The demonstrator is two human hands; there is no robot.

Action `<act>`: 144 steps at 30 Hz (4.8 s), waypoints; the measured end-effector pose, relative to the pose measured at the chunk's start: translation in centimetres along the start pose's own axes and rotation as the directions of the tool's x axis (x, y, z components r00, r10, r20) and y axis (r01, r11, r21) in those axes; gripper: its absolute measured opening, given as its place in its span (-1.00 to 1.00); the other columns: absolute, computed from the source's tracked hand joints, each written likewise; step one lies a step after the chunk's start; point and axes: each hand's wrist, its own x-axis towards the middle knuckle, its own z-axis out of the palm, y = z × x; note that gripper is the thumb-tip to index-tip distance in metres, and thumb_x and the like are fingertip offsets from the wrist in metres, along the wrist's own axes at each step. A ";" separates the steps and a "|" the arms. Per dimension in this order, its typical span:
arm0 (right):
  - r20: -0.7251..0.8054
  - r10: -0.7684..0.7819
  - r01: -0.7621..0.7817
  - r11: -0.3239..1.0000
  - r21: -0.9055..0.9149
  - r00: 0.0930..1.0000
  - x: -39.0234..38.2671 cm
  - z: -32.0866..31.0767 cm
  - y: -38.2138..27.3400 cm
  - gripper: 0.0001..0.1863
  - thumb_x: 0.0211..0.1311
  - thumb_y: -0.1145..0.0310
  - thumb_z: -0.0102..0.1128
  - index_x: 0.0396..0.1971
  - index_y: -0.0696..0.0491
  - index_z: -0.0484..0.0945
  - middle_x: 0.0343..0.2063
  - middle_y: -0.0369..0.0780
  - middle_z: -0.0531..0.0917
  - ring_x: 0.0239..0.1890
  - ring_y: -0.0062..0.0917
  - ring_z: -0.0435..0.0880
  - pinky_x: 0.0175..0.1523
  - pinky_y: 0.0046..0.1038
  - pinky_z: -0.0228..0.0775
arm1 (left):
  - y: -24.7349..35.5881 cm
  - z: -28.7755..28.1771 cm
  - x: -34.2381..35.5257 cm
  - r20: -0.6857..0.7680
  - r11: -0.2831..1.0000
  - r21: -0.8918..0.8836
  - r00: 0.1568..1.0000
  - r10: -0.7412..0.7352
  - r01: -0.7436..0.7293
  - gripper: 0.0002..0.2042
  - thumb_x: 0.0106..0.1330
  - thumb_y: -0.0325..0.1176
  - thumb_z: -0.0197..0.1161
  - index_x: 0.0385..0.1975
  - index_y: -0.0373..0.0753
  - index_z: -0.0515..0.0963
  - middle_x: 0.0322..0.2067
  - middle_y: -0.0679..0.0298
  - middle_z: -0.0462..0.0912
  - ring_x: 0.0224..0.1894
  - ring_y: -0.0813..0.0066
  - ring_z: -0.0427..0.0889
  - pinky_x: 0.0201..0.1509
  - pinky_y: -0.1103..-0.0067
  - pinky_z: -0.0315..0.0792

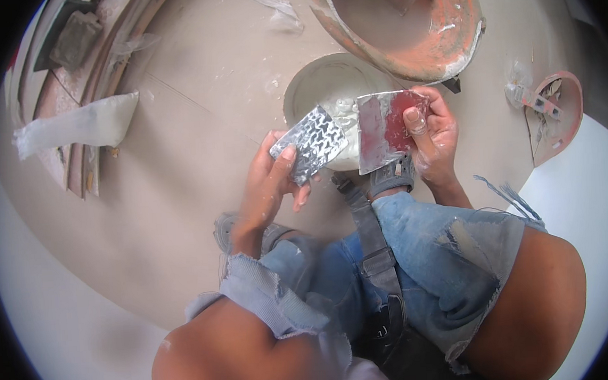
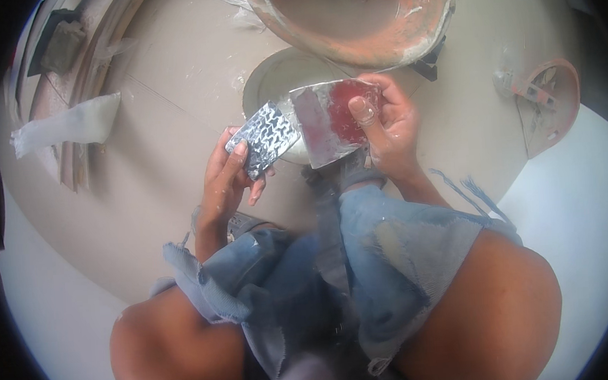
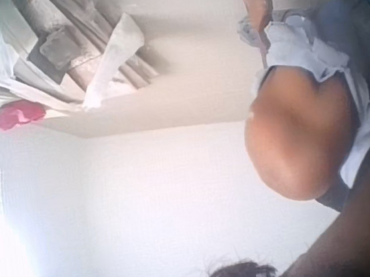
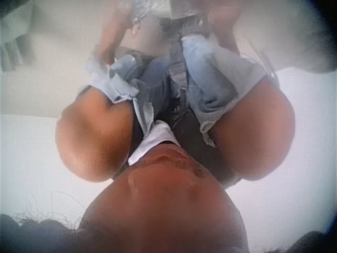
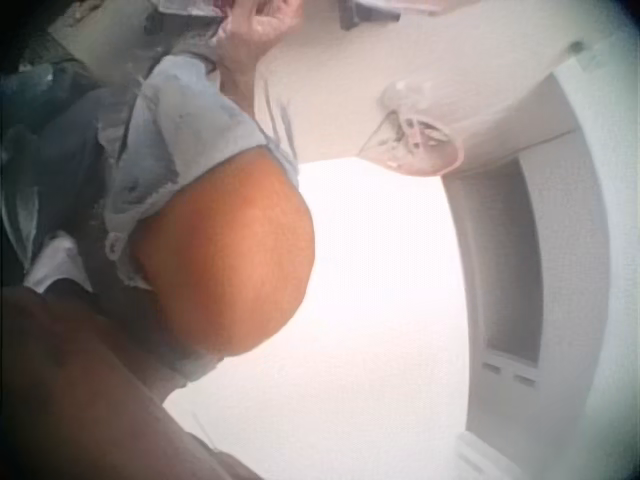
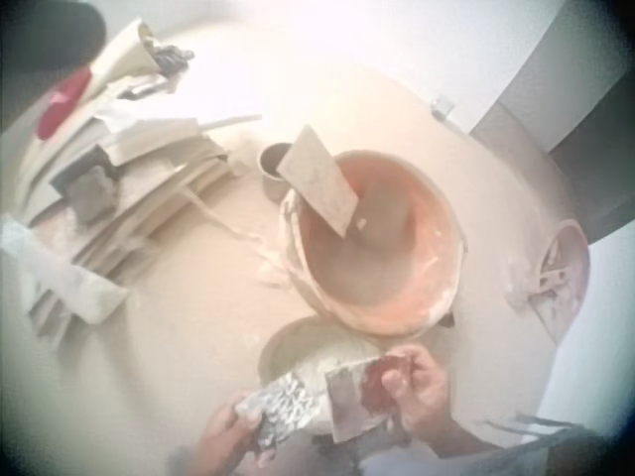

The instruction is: The person scoops white paste from a metal bowl using a trowel and applies it to a patterned rectangular tile. They repeatedly smooth the paste onto the tile surface.

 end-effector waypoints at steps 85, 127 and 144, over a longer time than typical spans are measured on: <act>0.489 -0.353 0.584 0.250 -0.772 0.798 3.1 2.6 2.5 -0.77 0.22 0.49 0.41 -0.12 0.01 0.69 -0.30 -0.24 0.76 -0.33 -0.31 0.74 -0.23 -0.33 0.57 | 0.6 -1.0 -1.8 -0.162 0.933 0.353 0.977 0.136 -0.072 -0.74 0.62 -0.21 0.12 0.01 -0.31 0.47 -0.49 0.21 0.68 -0.63 0.66 0.55 -0.62 0.73 0.31; 0.519 -0.234 0.560 0.176 -0.809 0.822 4.5 3.5 5.4 -0.66 0.16 0.47 0.23 -0.05 -0.05 0.73 -0.08 -0.19 0.79 -0.02 -0.29 0.76 0.06 -0.28 0.62 | -2.1 2.2 11.5 -0.453 0.753 0.220 0.619 0.642 -0.620 -0.68 0.74 -0.20 -0.13 0.14 -0.39 0.27 -0.06 0.03 0.65 0.00 0.41 0.69 0.16 0.47 0.54; 0.751 -0.158 0.764 0.041 -0.644 0.642 5.3 2.6 4.6 -0.72 0.18 0.34 0.25 -0.13 -0.22 0.78 -0.05 -0.28 0.74 0.14 -0.35 0.66 0.37 -0.15 0.46 | -1.9 2.0 11.6 -0.439 0.754 0.260 0.622 0.648 -0.603 -0.69 0.73 -0.22 -0.11 0.11 -0.39 0.29 -0.05 0.04 0.66 -0.02 0.42 0.69 0.12 0.49 0.54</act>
